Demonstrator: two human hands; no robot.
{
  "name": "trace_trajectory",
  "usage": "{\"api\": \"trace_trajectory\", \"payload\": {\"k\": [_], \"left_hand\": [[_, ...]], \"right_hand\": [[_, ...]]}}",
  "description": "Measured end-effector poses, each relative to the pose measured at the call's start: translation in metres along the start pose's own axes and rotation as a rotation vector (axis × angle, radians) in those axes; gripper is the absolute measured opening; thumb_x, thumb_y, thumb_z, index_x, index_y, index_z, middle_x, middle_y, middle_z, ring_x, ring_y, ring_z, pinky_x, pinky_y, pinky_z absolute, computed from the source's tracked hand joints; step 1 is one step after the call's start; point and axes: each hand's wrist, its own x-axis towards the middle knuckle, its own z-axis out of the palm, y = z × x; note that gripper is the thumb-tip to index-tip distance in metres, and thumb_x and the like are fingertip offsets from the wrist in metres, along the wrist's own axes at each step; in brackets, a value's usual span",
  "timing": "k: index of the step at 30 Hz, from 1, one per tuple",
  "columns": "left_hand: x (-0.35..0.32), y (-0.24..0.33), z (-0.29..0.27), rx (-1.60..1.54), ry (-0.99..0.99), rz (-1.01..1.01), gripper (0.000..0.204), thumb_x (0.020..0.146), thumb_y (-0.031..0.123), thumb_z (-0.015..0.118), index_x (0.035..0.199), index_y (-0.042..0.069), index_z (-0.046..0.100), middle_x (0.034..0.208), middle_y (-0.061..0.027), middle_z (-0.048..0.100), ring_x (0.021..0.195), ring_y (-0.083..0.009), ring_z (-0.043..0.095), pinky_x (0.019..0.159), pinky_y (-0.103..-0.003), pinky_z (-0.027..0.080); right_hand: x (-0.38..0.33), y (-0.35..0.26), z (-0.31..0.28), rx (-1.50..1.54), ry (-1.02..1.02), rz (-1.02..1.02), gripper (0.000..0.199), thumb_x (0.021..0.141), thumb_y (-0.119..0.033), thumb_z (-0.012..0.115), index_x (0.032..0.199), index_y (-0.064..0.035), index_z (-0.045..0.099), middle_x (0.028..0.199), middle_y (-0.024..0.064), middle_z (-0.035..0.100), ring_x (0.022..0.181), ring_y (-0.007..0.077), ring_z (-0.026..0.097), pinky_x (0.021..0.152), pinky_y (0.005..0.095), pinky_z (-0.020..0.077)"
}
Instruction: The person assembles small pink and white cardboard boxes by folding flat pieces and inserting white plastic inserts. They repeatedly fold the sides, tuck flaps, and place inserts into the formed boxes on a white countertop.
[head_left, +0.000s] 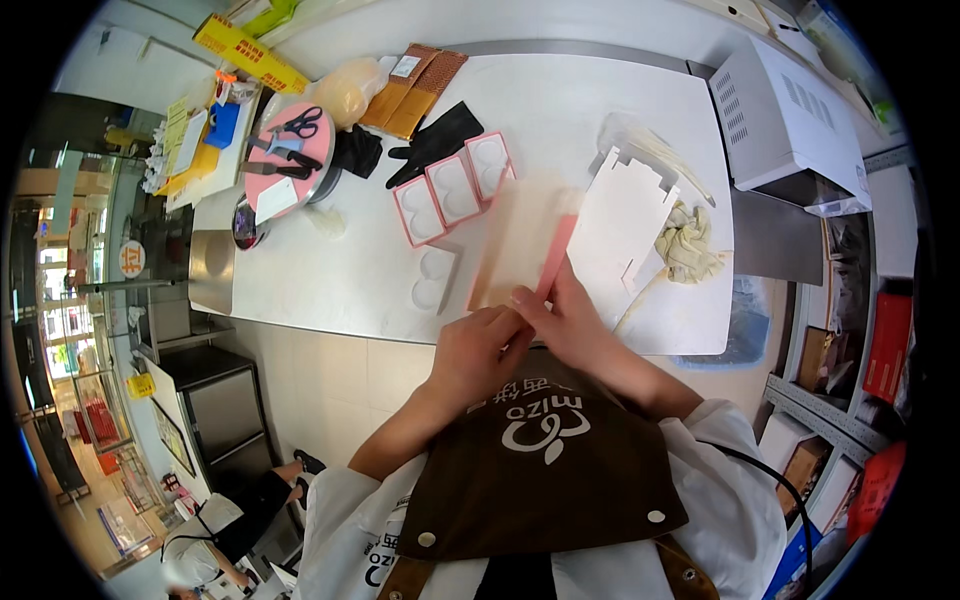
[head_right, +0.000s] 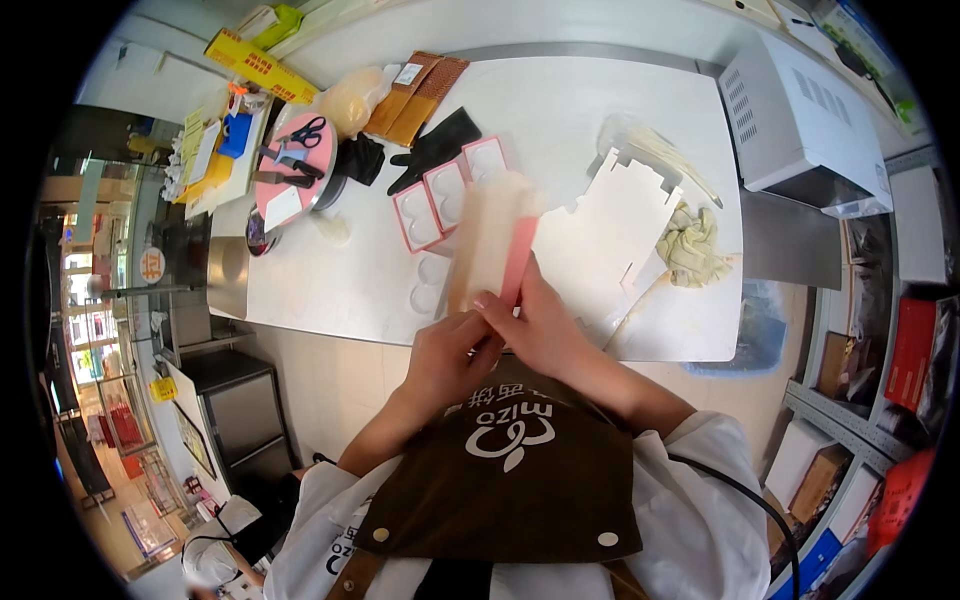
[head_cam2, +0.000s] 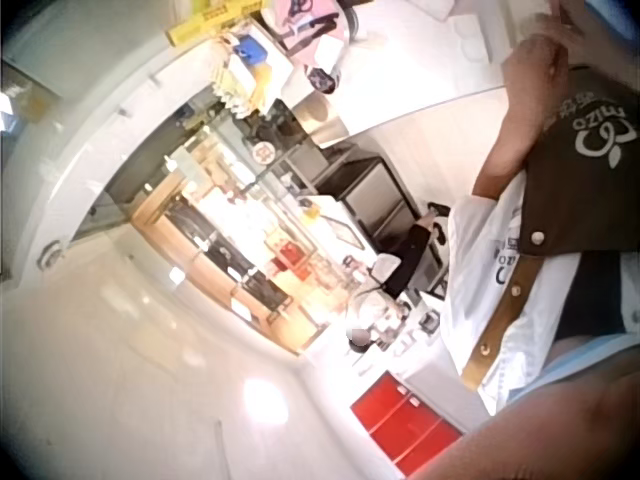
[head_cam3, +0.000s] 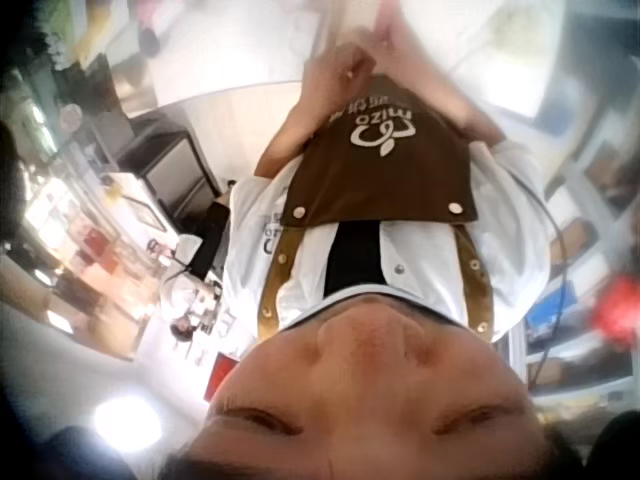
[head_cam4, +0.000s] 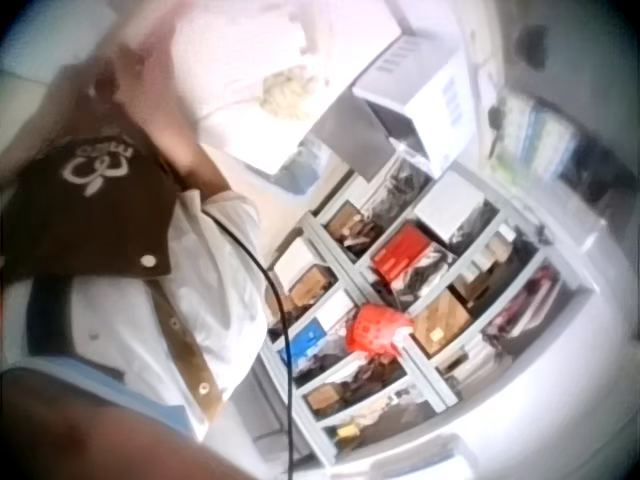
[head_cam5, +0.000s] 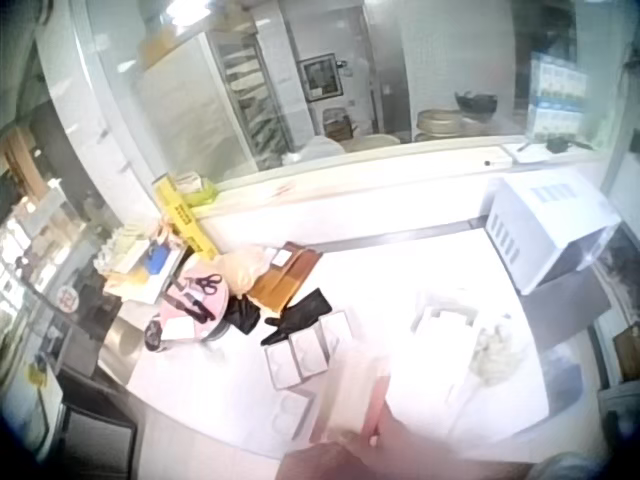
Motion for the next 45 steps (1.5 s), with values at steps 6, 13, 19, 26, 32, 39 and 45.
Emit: {"api": "trace_trajectory", "payload": {"k": [6, 13, 19, 26, 32, 39, 45], "left_hand": [[0.001, 0.024, -0.023, 0.198, 0.125, 0.171, 0.019, 0.085, 0.009, 0.074, 0.103, 0.007, 0.069, 0.084, -0.0057, 0.07, 0.069, -0.0295, 0.067, 0.059, -0.04, 0.052], [0.011, 0.02, -0.045, 0.108, 0.653, 0.165, 0.055, 0.098, 0.002, 0.056, 0.15, -0.007, 0.042, 0.143, -0.0205, 0.055, 0.125, -0.0302, 0.059, 0.096, -0.037, 0.051], [0.012, 0.007, -0.031, -0.524, 0.315, -0.164, 0.063, 0.103, -0.004, 0.046, 0.162, -0.003, 0.025, 0.162, -0.018, 0.04, 0.143, -0.0227, 0.047, 0.112, -0.034, 0.042], [0.016, 0.011, -0.04, -0.378, 0.214, -0.376, 0.055, 0.103, -0.004, 0.049, 0.157, 0.004, 0.042, 0.145, -0.0126, 0.06, 0.107, -0.014, 0.067, 0.079, -0.026, 0.054], [0.024, 0.008, -0.038, -0.244, 0.324, -0.287, 0.044, 0.102, -0.002, 0.053, 0.145, 0.005, 0.058, 0.116, -0.0115, 0.073, 0.073, -0.0105, 0.063, 0.064, -0.025, 0.05], [0.03, 0.004, -0.04, -0.073, 0.353, -0.229, 0.047, 0.092, -0.006, 0.059, 0.137, 0.009, 0.064, 0.102, -0.0132, 0.069, 0.077, -0.0252, 0.067, 0.069, -0.035, 0.055], [0.029, 0.005, -0.04, -0.08, 0.372, -0.187, 0.037, 0.093, -0.01, 0.057, 0.127, 0.001, 0.068, 0.102, -0.0127, 0.07, 0.075, -0.0159, 0.065, 0.068, -0.027, 0.052]], "right_hand": [[0.001, -0.051, -0.004, -0.21, -0.016, 0.128, 0.038, 0.108, -0.024, 0.055, 0.138, -0.0014, 0.051, 0.073, 0.0155, 0.067, 0.066, 0.0308, 0.071, 0.062, 0.0398, 0.0537], [-0.008, -0.034, -0.012, -0.271, 0.074, -0.101, 0.043, 0.109, -0.019, 0.049, 0.148, -0.0014, 0.046, 0.064, 0.0139, 0.062, 0.056, 0.0295, 0.067, 0.056, 0.0393, 0.0501], [-0.007, -0.042, 0.001, -0.192, 0.128, -0.055, 0.064, 0.106, -0.012, 0.048, 0.164, -0.0048, 0.023, 0.083, 0.018, 0.07, 0.062, 0.0351, 0.067, 0.062, 0.0418, 0.0523], [0.01, -0.031, 0.004, -0.443, 0.205, -0.393, 0.055, 0.103, -0.007, 0.052, 0.157, -0.0074, 0.043, 0.121, 0.0172, 0.073, 0.069, 0.0295, 0.071, 0.062, 0.0386, 0.0549], [0.015, -0.035, 0.003, -0.525, 0.231, -0.391, 0.057, 0.095, -0.002, 0.059, 0.152, -0.0104, 0.053, 0.099, 0.0129, 0.074, 0.064, 0.0239, 0.068, 0.058, 0.0342, 0.0536], [0.02, -0.033, 0.002, -0.641, 0.216, -0.5, 0.062, 0.088, 0.003, 0.061, 0.149, -0.0115, 0.058, 0.08, 0.0098, 0.07, 0.06, 0.0235, 0.065, 0.056, 0.0358, 0.0527], [0.021, -0.027, 0.003, -0.637, 0.235, -0.512, 0.061, 0.088, 0.003, 0.062, 0.147, -0.0114, 0.059, 0.083, 0.0095, 0.071, 0.062, 0.0234, 0.067, 0.057, 0.0355, 0.0535]]}}
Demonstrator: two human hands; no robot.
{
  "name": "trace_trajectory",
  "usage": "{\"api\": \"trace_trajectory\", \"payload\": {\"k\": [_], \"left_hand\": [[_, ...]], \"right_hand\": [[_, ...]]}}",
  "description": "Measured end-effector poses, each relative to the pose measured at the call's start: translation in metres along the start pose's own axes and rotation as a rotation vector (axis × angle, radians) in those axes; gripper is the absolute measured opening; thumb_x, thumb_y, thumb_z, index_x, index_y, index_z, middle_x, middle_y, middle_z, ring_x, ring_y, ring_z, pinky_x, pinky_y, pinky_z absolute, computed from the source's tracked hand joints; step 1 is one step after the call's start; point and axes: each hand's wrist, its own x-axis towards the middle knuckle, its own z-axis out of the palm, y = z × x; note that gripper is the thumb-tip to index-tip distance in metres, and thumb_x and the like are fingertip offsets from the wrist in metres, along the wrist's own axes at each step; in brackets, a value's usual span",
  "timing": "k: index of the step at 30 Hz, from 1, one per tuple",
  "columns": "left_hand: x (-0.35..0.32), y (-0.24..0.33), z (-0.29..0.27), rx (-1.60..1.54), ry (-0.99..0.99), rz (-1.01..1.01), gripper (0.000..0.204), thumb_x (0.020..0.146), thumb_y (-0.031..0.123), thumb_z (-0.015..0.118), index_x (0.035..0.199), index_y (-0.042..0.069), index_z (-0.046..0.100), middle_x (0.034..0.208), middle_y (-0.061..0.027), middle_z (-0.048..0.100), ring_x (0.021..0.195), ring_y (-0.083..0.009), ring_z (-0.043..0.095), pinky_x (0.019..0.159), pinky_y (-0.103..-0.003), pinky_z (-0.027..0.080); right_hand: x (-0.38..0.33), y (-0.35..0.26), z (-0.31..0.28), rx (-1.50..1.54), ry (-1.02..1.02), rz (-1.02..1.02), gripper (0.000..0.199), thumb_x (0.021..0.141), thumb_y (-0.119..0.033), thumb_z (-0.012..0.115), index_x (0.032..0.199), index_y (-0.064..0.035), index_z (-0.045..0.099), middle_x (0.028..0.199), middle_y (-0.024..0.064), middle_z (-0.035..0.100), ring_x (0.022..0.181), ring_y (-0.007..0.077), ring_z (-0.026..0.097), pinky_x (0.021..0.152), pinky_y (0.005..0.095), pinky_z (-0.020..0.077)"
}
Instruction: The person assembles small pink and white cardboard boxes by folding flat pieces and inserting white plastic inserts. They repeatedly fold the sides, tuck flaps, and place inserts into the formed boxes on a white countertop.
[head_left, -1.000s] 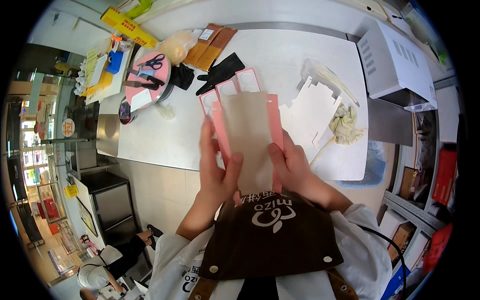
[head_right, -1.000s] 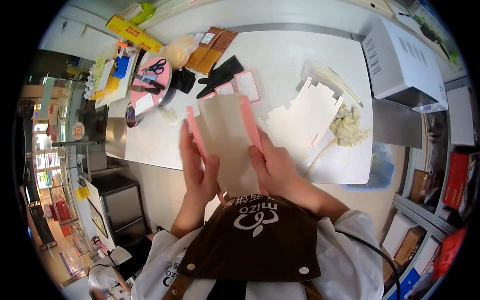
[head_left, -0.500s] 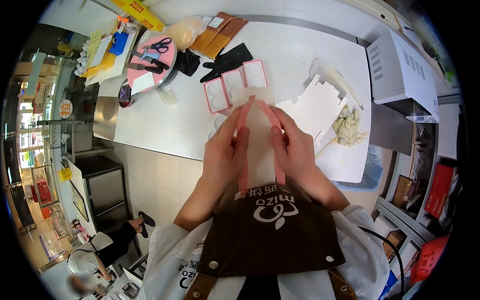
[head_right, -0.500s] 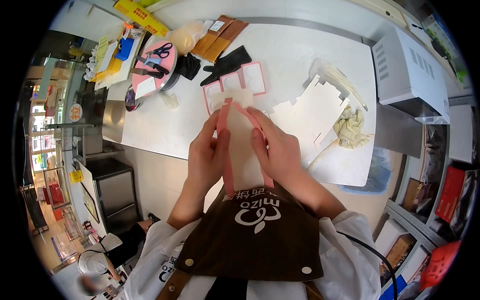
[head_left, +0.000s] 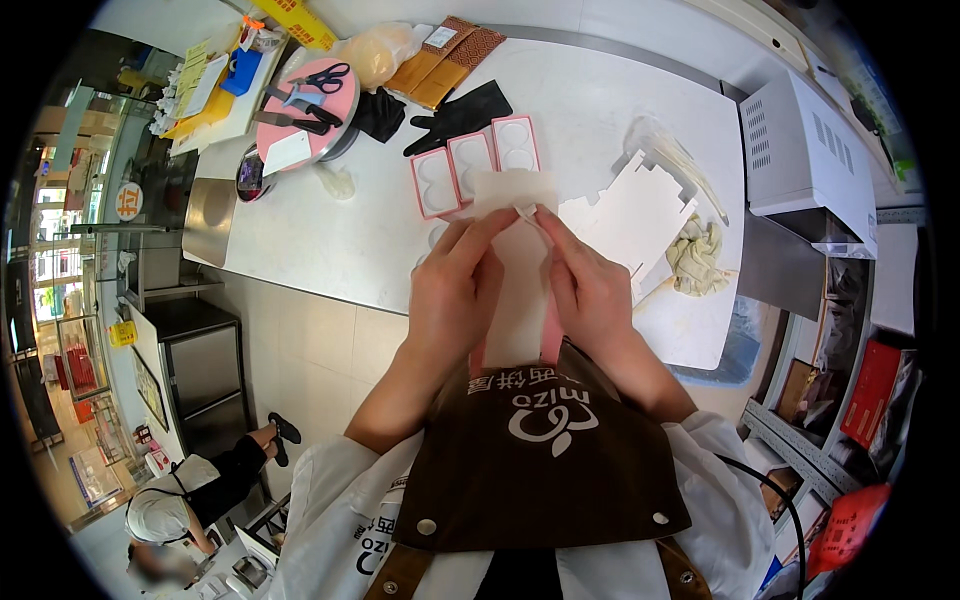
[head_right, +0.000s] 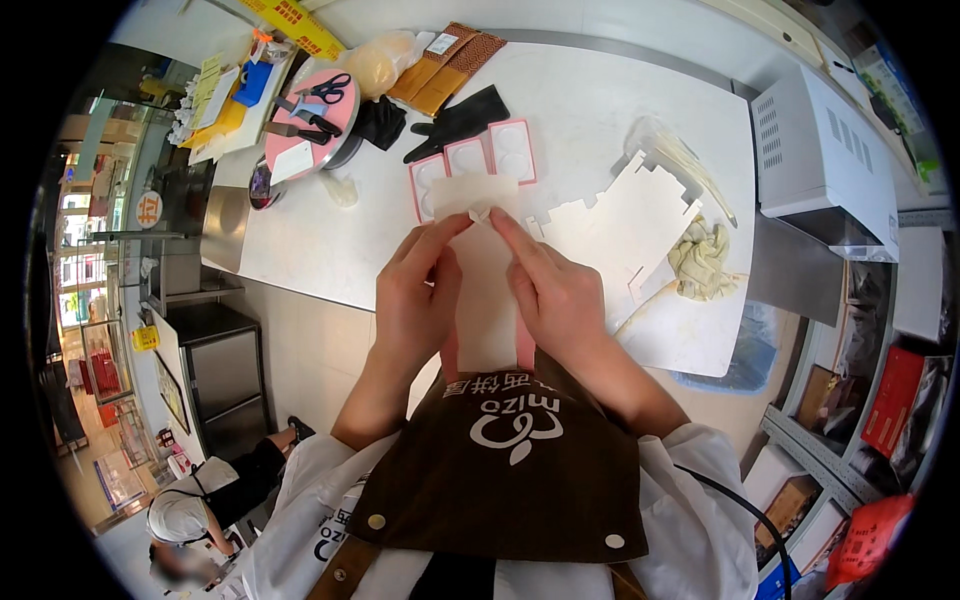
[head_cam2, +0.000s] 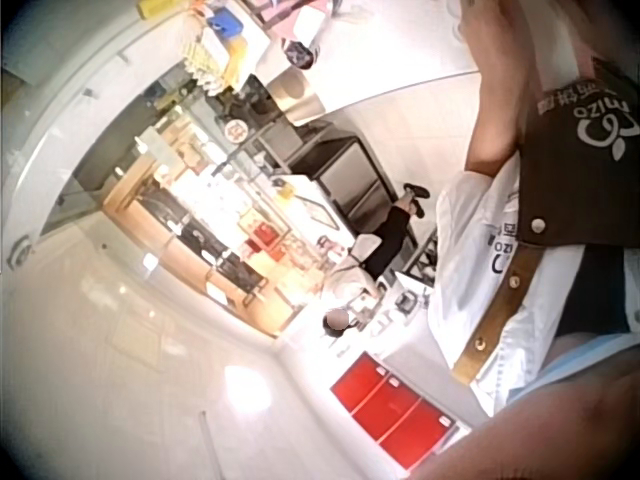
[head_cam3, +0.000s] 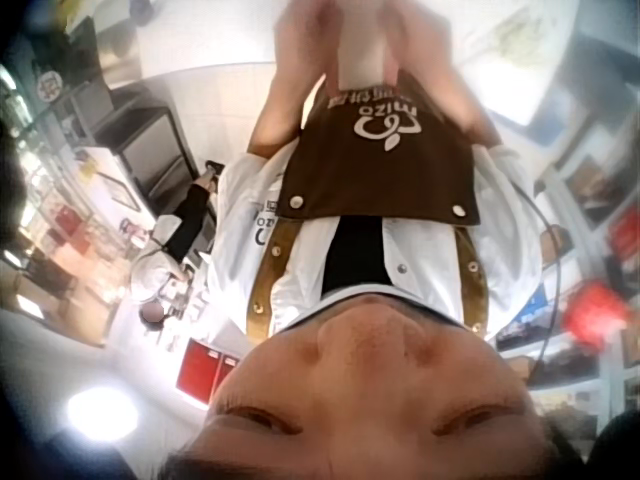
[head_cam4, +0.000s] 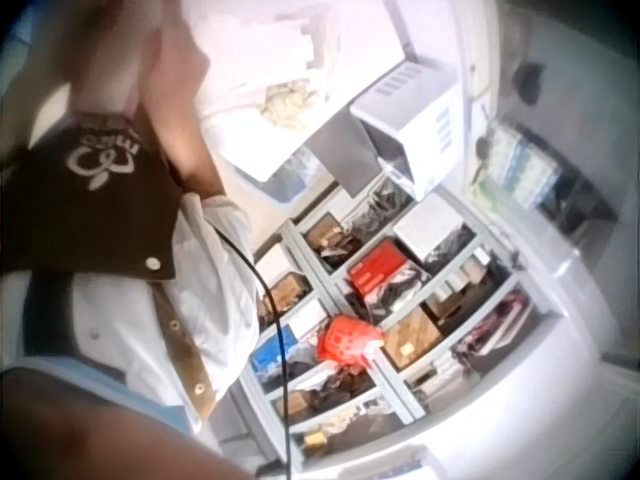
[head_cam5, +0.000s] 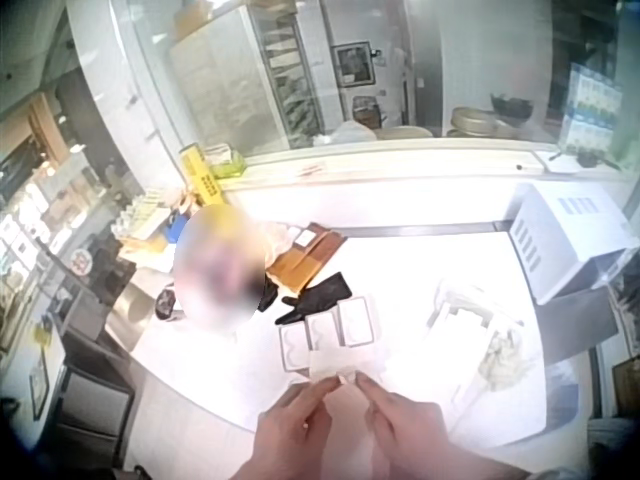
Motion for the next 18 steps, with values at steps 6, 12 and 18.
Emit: {"api": "trace_trajectory", "payload": {"k": [6, 12, 18], "left_hand": [[-0.004, -0.006, 0.001, -0.236, 0.042, 0.044, 0.03, 0.097, -0.006, 0.06, 0.126, -0.003, 0.066, 0.105, -0.0103, 0.071, 0.08, -0.0131, 0.066, 0.072, -0.025, 0.054], [-0.012, -0.012, 0.002, -0.376, 0.004, 0.014, 0.017, 0.103, 0.003, 0.061, 0.12, -0.002, 0.061, 0.104, -0.0076, 0.07, 0.085, -0.01, 0.065, 0.078, -0.026, 0.053], [-0.009, -0.017, -0.003, -0.469, -0.071, -0.031, 0.013, 0.103, 0.003, 0.061, 0.115, 0.0, 0.058, 0.101, -0.0038, 0.065, 0.084, -0.0078, 0.059, 0.079, -0.023, 0.049]], "right_hand": [[0.0, 0.0, 0.0, 0.006, 0.02, -0.016, 0.058, 0.088, 0.003, 0.063, 0.144, -0.01, 0.062, 0.084, 0.0101, 0.072, 0.063, 0.024, 0.068, 0.056, 0.0356, 0.0534], [0.001, 0.0, -0.004, -0.006, 0.011, -0.008, 0.055, 0.087, 0.005, 0.063, 0.139, -0.0099, 0.065, 0.086, 0.0118, 0.073, 0.064, 0.0252, 0.069, 0.056, 0.0358, 0.0534], [0.001, -0.001, -0.003, 0.03, 0.03, -0.023, 0.051, 0.087, 0.005, 0.063, 0.136, -0.0103, 0.066, 0.091, 0.0121, 0.075, 0.068, 0.0264, 0.072, 0.059, 0.0358, 0.0554]]}}
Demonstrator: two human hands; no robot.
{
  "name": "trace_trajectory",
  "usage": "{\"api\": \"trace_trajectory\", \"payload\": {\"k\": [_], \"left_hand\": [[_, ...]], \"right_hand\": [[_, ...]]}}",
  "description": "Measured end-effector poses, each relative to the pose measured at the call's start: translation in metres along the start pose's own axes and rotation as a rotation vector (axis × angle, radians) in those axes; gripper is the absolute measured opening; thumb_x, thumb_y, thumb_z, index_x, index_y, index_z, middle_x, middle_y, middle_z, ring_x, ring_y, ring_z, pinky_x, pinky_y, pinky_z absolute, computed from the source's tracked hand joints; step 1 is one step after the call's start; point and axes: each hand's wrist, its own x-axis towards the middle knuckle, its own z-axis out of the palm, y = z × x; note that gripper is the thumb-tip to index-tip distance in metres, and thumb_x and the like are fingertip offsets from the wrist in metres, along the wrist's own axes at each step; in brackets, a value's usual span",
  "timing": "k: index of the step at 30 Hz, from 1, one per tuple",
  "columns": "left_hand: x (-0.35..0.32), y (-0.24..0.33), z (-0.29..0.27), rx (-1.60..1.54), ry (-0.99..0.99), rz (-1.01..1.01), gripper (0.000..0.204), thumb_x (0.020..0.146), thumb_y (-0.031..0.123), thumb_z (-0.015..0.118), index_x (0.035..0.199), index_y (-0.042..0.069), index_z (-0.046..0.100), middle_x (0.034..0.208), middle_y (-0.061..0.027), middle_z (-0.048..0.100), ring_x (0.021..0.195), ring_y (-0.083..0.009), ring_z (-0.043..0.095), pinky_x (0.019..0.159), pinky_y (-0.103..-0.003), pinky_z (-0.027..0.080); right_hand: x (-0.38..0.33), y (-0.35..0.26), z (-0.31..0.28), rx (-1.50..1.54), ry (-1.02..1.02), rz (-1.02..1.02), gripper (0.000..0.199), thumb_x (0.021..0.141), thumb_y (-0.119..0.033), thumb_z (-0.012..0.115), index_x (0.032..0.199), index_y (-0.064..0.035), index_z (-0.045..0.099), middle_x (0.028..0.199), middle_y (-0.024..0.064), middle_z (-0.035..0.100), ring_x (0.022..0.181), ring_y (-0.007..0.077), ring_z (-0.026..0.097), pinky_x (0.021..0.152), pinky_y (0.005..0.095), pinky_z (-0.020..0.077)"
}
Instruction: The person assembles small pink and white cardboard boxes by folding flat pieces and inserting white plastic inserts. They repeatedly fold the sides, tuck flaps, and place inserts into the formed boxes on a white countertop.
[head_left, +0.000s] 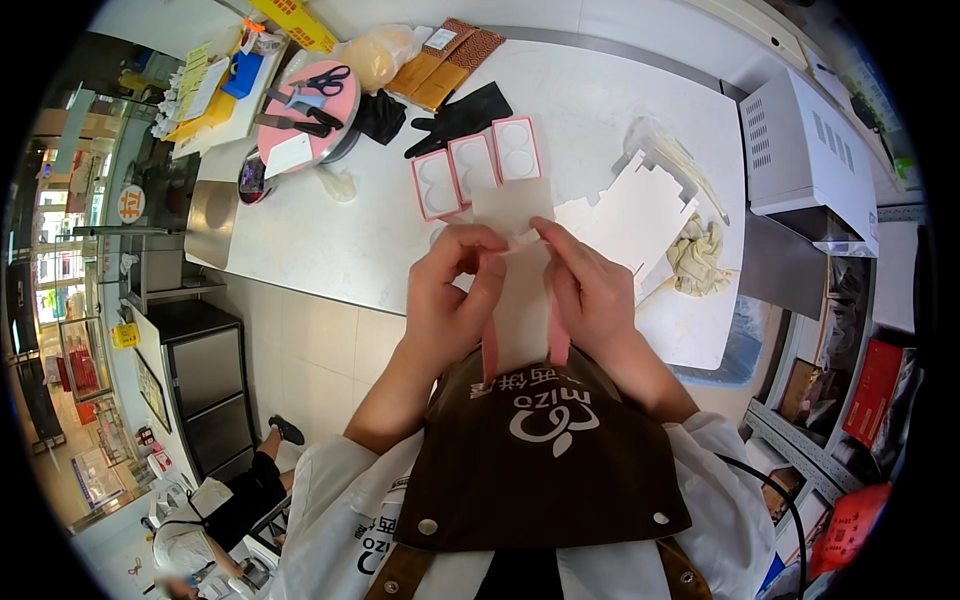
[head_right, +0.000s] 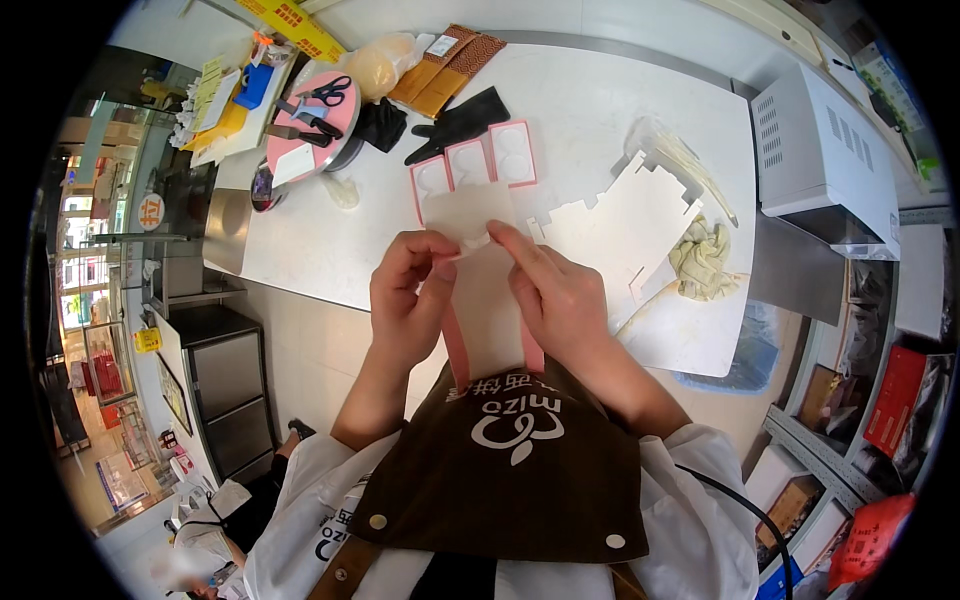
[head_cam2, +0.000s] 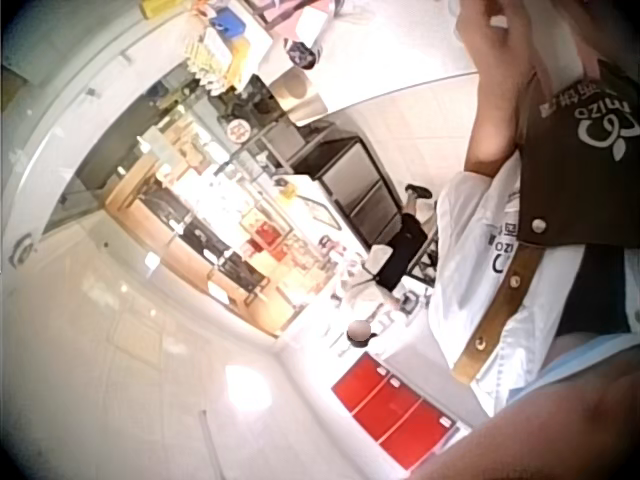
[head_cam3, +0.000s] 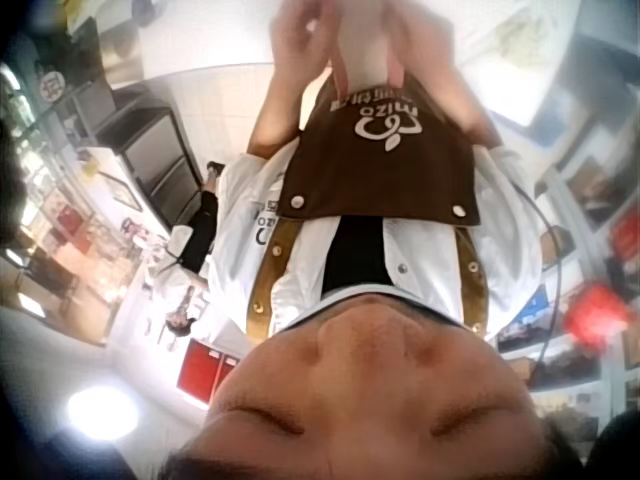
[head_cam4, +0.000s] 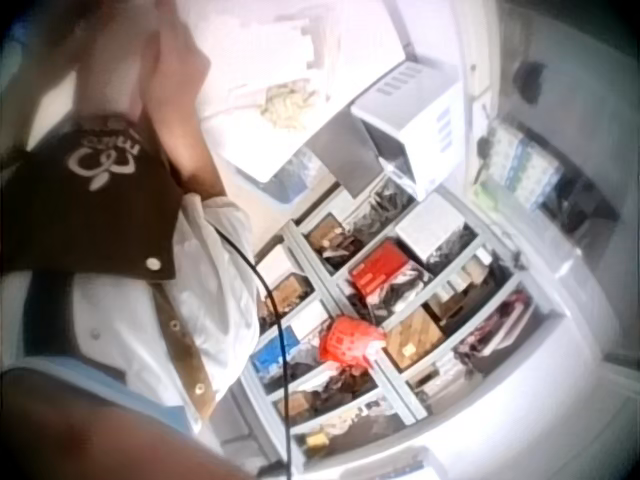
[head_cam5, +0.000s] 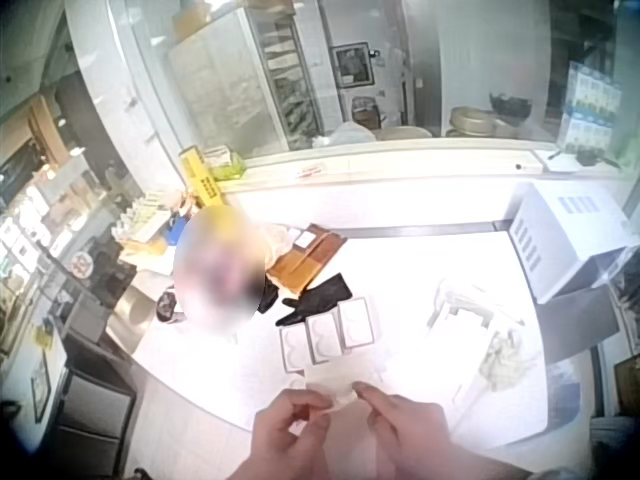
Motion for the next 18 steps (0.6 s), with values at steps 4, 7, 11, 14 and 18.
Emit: {"api": "trace_trajectory", "payload": {"k": [4, 7, 11, 14, 18], "left_hand": [[-0.004, -0.004, 0.0, -0.049, -0.059, -0.033, 0.014, 0.103, 0.003, 0.061, 0.116, 0.002, 0.057, 0.101, -0.0023, 0.062, 0.084, -0.0069, 0.056, 0.076, -0.022, 0.047], [-0.009, -0.009, 0.008, -0.09, 0.0, -0.048, 0.015, 0.104, 0.004, 0.062, 0.117, 0.003, 0.056, 0.101, -0.0021, 0.062, 0.084, -0.0064, 0.055, 0.074, -0.022, 0.046], [-0.013, -0.008, 0.016, -0.156, 0.123, -0.083, 0.016, 0.103, 0.006, 0.066, 0.117, 0.001, 0.06, 0.1, -0.002, 0.062, 0.082, -0.0067, 0.056, 0.072, -0.022, 0.046], [-0.01, -0.006, 0.009, 0.032, 0.038, -0.004, 0.016, 0.1, 0.006, 0.07, 0.114, -0.001, 0.066, 0.1, -0.0031, 0.065, 0.082, -0.0075, 0.059, 0.072, -0.023, 0.048], [-0.01, -0.012, 0.006, 0.101, -0.015, 0.018, 0.018, 0.096, 0.006, 0.075, 0.113, -0.001, 0.071, 0.102, -0.0052, 0.068, 0.09, -0.0098, 0.064, 0.078, -0.025, 0.051]], "right_hand": [[0.0, -0.004, -0.003, 0.027, -0.064, 0.058, 0.05, 0.088, 0.006, 0.063, 0.135, -0.0104, 0.066, 0.095, 0.0121, 0.076, 0.071, 0.0277, 0.072, 0.06, 0.0358, 0.0562], [0.0, -0.004, -0.003, 0.015, -0.058, 0.044, 0.049, 0.088, 0.006, 0.063, 0.134, -0.0105, 0.067, 0.095, 0.0122, 0.076, 0.072, 0.0279, 0.073, 0.06, 0.0357, 0.0565], [-0.001, -0.002, -0.001, 0.017, -0.032, 0.005, 0.048, 0.088, 0.005, 0.063, 0.133, -0.0104, 0.067, 0.095, 0.0116, 0.076, 0.072, 0.028, 0.073, 0.061, 0.0356, 0.0568], [-0.001, -0.001, -0.002, 0.008, -0.029, 0.004, 0.046, 0.088, 0.005, 0.063, 0.132, -0.0099, 0.067, 0.095, 0.0111, 0.076, 0.071, 0.0274, 0.072, 0.062, 0.0346, 0.0573], [-0.005, -0.001, -0.002, 0.102, -0.042, 0.104, 0.038, 0.089, 0.004, 0.064, 0.126, -0.0074, 0.068, 0.099, 0.0116, 0.075, 0.073, 0.0227, 0.072, 0.065, 0.0314, 0.0573]]}}
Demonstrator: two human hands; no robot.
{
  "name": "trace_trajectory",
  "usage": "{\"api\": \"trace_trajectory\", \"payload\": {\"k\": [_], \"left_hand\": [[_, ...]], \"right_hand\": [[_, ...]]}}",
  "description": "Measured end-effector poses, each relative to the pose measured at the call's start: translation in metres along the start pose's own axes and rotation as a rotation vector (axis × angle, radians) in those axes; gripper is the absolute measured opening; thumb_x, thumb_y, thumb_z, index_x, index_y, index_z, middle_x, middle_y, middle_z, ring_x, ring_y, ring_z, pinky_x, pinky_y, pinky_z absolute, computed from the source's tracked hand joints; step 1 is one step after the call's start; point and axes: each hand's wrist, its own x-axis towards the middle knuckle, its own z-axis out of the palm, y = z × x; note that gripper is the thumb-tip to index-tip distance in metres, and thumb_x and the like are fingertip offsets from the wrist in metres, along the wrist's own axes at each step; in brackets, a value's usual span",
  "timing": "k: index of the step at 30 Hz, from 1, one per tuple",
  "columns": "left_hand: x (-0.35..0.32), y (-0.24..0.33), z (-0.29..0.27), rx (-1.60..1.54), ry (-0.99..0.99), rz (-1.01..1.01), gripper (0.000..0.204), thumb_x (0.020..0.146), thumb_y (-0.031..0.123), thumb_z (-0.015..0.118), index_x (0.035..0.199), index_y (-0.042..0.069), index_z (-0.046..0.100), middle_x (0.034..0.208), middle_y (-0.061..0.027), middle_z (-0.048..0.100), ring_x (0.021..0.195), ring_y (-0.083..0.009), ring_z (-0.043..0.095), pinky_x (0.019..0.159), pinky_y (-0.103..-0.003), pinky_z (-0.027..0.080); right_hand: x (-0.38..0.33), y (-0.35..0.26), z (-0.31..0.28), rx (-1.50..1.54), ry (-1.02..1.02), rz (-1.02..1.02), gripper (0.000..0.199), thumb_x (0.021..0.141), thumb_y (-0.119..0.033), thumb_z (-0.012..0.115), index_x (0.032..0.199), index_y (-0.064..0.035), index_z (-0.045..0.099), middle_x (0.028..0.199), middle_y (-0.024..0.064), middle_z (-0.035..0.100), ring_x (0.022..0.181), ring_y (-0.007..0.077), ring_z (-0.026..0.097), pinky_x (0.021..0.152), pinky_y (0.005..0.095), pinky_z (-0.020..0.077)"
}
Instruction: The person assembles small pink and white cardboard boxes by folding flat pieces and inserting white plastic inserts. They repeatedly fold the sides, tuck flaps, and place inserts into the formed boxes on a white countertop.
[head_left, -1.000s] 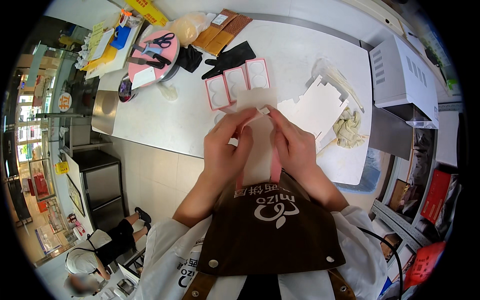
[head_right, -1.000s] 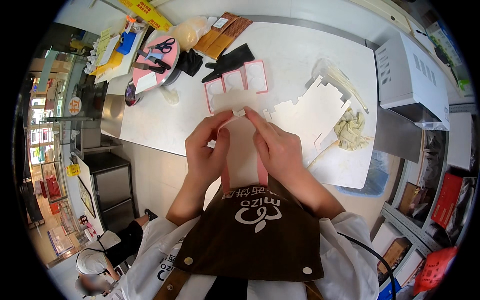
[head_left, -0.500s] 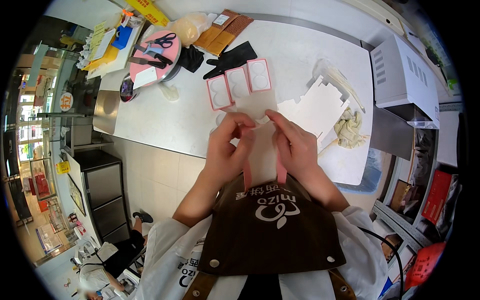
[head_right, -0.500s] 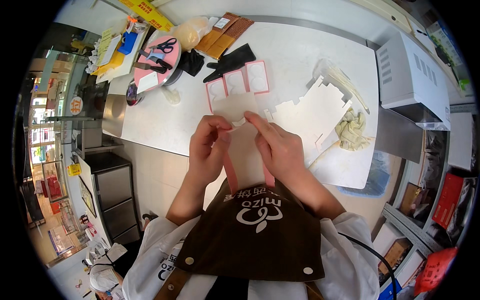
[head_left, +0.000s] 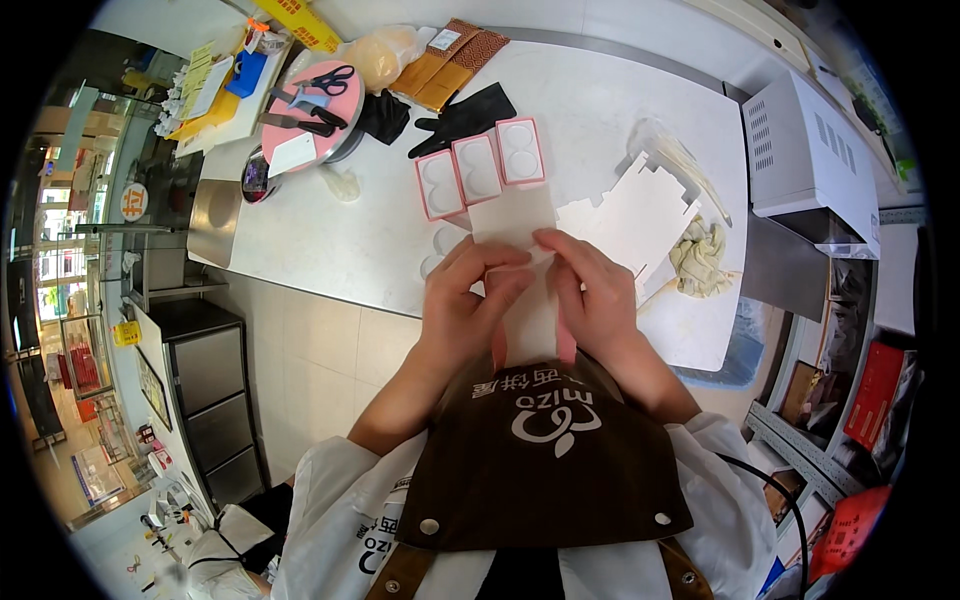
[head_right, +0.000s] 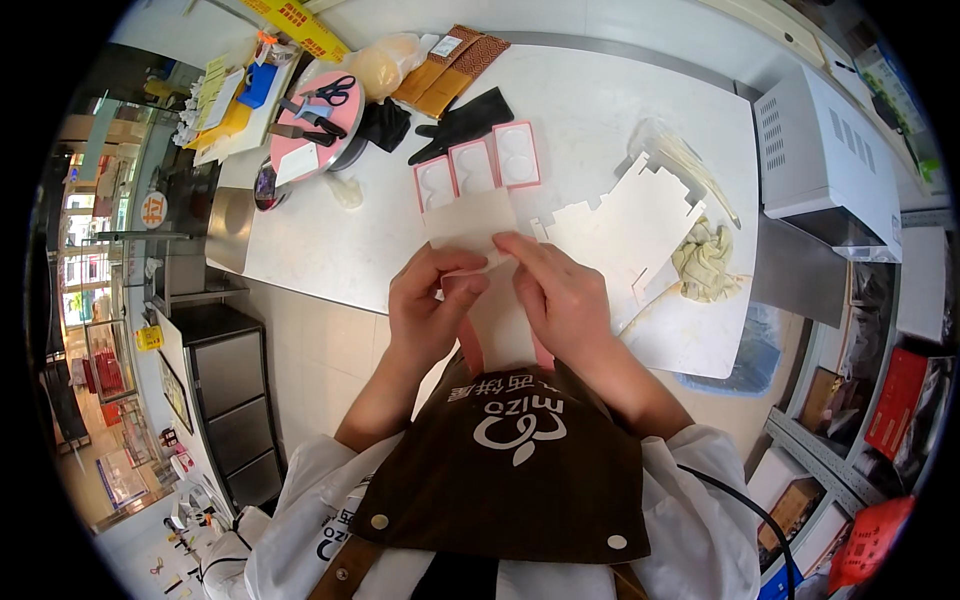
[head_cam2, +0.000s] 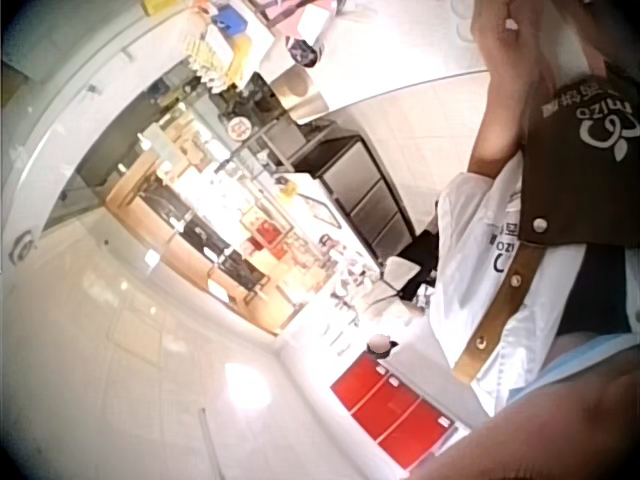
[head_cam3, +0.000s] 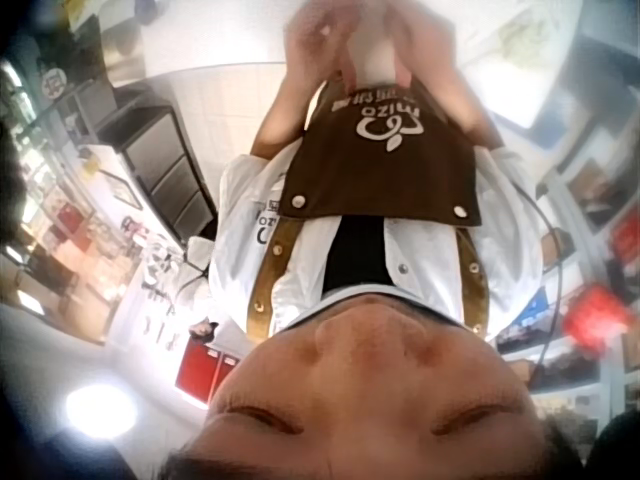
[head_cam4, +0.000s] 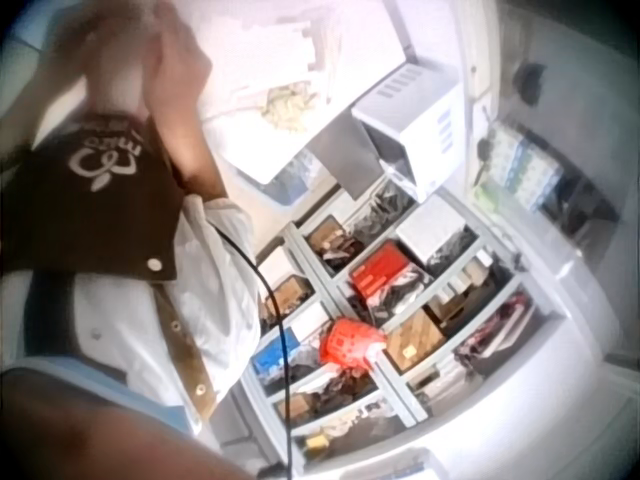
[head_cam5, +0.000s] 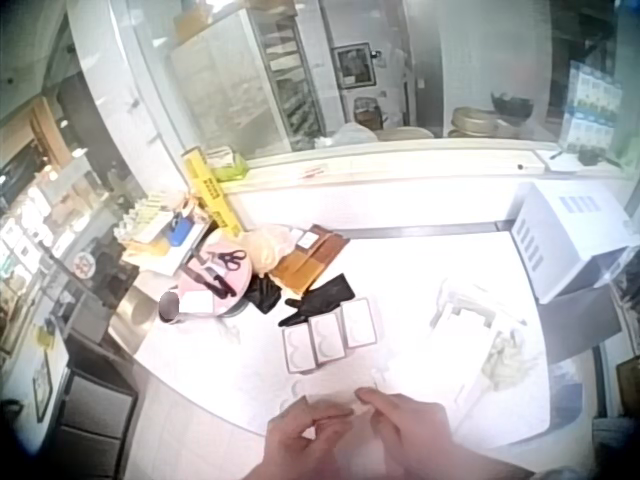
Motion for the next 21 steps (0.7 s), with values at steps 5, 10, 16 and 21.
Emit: {"api": "trace_trajectory", "payload": {"k": [5, 10, 16, 21], "left_hand": [[-0.002, -0.009, 0.003, -0.066, -0.038, -0.114, 0.022, 0.094, 0.005, 0.077, 0.114, 0.0, 0.071, 0.108, -0.0054, 0.07, 0.097, -0.0111, 0.066, 0.081, -0.026, 0.053], [0.003, -0.002, 0.005, -0.393, -0.005, -0.293, 0.021, 0.098, 0.008, 0.074, 0.117, 0.0, 0.073, 0.11, -0.004, 0.072, 0.099, -0.0087, 0.064, 0.083, -0.025, 0.053], [0.003, -0.004, -0.001, -0.419, -0.076, -0.316, 0.02, 0.101, 0.008, 0.07, 0.118, 0.0, 0.074, 0.111, -0.0042, 0.073, 0.1, -0.0085, 0.064, 0.087, -0.025, 0.052], [0.008, -0.002, -0.008, -0.317, -0.075, -0.16, 0.025, 0.101, 0.003, 0.067, 0.126, -0.002, 0.07, 0.118, -0.0074, 0.072, 0.108, -0.0114, 0.065, 0.091, -0.026, 0.052]], "right_hand": [[-0.006, 0.002, -0.001, 0.401, -0.018, 0.203, 0.019, 0.097, -0.002, 0.067, 0.116, -0.0033, 0.068, 0.103, 0.0083, 0.075, 0.084, 0.012, 0.069, 0.073, 0.0277, 0.0548], [0.001, 0.01, -0.007, 0.594, -0.078, 0.274, 0.014, 0.099, -0.007, 0.072, 0.111, -0.0013, 0.07, 0.1, 0.0037, 0.074, 0.085, 0.0077, 0.067, 0.073, 0.0248, 0.0533], [0.002, 0.01, -0.012, 0.592, -0.133, 0.338, 0.01, 0.096, -0.005, 0.074, 0.105, -0.0005, 0.072, 0.094, 0.0032, 0.073, 0.081, 0.0078, 0.068, 0.072, 0.0228, 0.0534], [0.011, 0.001, -0.011, 0.552, -0.087, 0.231, 0.011, 0.095, -0.002, 0.074, 0.106, -0.0004, 0.071, 0.097, 0.0045, 0.074, 0.084, 0.0092, 0.07, 0.076, 0.0248, 0.0555]]}}
